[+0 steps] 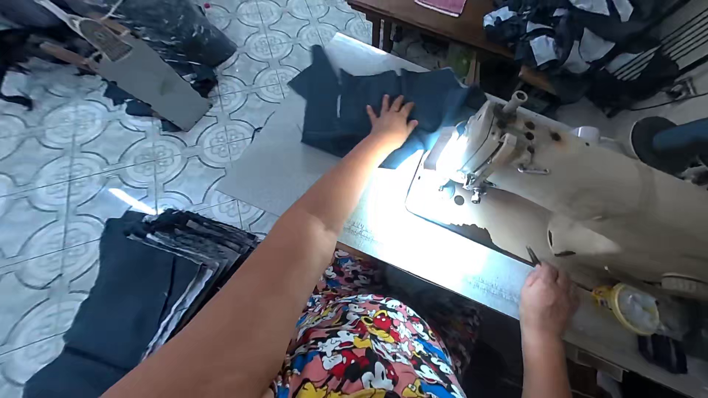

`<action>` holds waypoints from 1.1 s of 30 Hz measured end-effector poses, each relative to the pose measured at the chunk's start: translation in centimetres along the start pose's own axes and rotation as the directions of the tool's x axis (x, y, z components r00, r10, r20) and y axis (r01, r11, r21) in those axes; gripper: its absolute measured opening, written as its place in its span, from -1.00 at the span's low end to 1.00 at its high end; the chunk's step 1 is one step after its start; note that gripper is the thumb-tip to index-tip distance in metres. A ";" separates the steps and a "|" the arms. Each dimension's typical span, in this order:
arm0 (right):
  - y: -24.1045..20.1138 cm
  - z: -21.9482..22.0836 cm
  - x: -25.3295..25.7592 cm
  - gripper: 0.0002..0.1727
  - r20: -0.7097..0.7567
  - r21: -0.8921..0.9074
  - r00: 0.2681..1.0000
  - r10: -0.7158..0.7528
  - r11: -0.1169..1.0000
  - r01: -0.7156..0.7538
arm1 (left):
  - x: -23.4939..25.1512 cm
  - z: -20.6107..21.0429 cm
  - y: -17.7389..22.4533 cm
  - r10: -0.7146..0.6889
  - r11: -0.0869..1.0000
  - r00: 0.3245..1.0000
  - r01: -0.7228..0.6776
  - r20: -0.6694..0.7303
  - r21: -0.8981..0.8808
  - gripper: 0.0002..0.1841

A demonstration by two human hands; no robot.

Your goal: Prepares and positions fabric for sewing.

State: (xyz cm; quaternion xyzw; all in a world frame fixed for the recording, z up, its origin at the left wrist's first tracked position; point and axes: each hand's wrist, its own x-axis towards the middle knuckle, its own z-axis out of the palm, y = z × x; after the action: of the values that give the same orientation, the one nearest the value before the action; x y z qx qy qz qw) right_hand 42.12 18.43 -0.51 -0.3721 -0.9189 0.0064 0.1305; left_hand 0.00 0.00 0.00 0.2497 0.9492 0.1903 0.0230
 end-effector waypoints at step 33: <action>-19.0 0.7 1.3 -0.60 -0.300 0.367 0.670 -0.679 0.566 0.738 | -15.1 -9.8 -13.5 0.376 0.924 0.915 -0.359 0.146 -0.130 -0.59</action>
State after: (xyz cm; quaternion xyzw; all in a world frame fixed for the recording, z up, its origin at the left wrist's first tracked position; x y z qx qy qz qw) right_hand 28.10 5.67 1.21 0.0707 -0.9508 0.1472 0.2632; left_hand 5.60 -21.55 3.30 0.4376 0.8691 0.2167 0.0794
